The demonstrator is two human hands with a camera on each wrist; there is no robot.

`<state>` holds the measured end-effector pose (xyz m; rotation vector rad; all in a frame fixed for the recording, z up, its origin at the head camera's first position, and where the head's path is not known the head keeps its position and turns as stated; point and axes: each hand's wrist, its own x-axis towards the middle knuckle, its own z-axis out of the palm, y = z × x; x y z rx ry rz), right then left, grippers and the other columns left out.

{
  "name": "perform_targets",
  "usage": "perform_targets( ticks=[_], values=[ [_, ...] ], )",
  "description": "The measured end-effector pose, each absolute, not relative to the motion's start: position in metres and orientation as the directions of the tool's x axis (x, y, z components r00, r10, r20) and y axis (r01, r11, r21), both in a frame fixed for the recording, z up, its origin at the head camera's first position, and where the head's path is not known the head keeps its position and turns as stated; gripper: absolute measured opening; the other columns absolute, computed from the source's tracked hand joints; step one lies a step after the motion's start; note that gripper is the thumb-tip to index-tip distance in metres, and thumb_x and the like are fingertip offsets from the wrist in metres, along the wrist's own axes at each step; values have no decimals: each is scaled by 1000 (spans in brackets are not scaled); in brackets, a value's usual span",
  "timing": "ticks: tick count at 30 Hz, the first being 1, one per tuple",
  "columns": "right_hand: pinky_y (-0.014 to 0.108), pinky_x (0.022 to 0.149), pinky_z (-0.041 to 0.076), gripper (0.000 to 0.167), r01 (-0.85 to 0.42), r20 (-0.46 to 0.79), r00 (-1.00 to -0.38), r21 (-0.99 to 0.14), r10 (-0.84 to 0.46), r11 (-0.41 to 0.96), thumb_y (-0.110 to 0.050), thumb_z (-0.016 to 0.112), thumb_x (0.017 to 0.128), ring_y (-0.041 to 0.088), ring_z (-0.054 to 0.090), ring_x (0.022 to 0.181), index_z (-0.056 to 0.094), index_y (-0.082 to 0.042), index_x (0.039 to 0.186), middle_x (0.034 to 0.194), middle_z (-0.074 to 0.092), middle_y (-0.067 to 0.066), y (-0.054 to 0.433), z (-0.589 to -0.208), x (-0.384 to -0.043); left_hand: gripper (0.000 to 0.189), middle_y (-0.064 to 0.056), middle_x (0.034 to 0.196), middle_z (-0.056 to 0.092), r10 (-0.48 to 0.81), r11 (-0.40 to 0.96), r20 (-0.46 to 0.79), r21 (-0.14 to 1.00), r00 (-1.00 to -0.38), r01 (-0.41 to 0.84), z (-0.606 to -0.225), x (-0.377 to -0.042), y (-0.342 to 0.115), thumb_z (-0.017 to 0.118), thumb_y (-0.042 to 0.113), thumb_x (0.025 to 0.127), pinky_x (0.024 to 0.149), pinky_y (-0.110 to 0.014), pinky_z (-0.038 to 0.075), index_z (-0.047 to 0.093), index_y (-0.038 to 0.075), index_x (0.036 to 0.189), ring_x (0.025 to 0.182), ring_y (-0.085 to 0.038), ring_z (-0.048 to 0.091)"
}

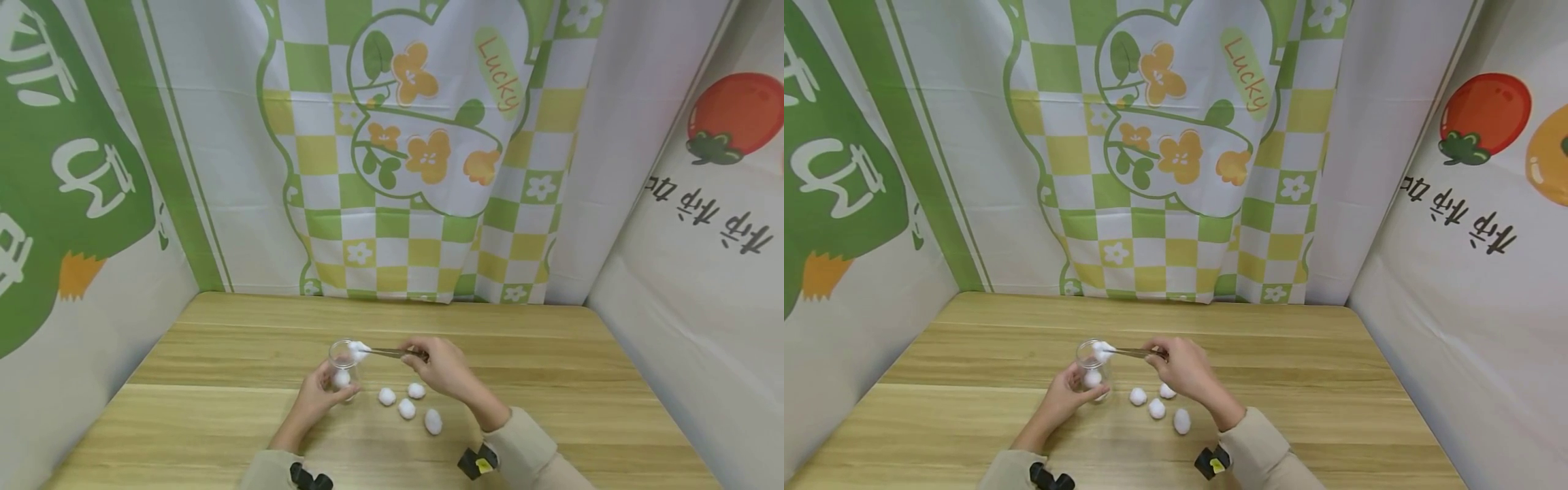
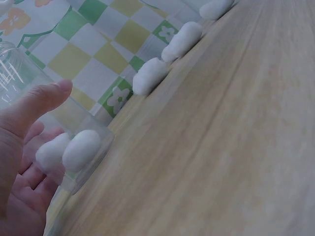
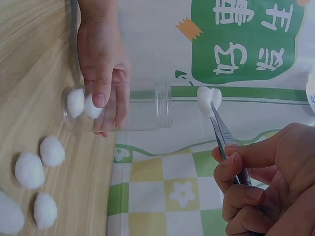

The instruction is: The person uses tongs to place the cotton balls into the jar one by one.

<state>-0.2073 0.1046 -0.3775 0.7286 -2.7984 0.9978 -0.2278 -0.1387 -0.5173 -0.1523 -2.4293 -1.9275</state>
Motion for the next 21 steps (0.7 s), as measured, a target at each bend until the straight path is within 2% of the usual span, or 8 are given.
perform_targets(
  ticks=[11,21],
  values=[
    [16,50,34,16,-454,232,-888,-583,-397,674,-13,63,92,4,48,60,71,-10,105,76,69,8,99,-376,-211,66,-17,139,57,58,230,94,968,-994,104,-516,-227,-139,81,16,77,114,-50,39,52,6,135,128,-34,55],
    [17,50,33,14,-439,237,-898,-561,-372,702,-14,65,90,7,50,62,71,-12,102,76,69,3,89,-382,-216,63,-20,136,58,49,260,107,959,-993,116,-518,-227,-139,80,16,77,111,-51,43,53,4,132,126,-36,56]
  ],
)
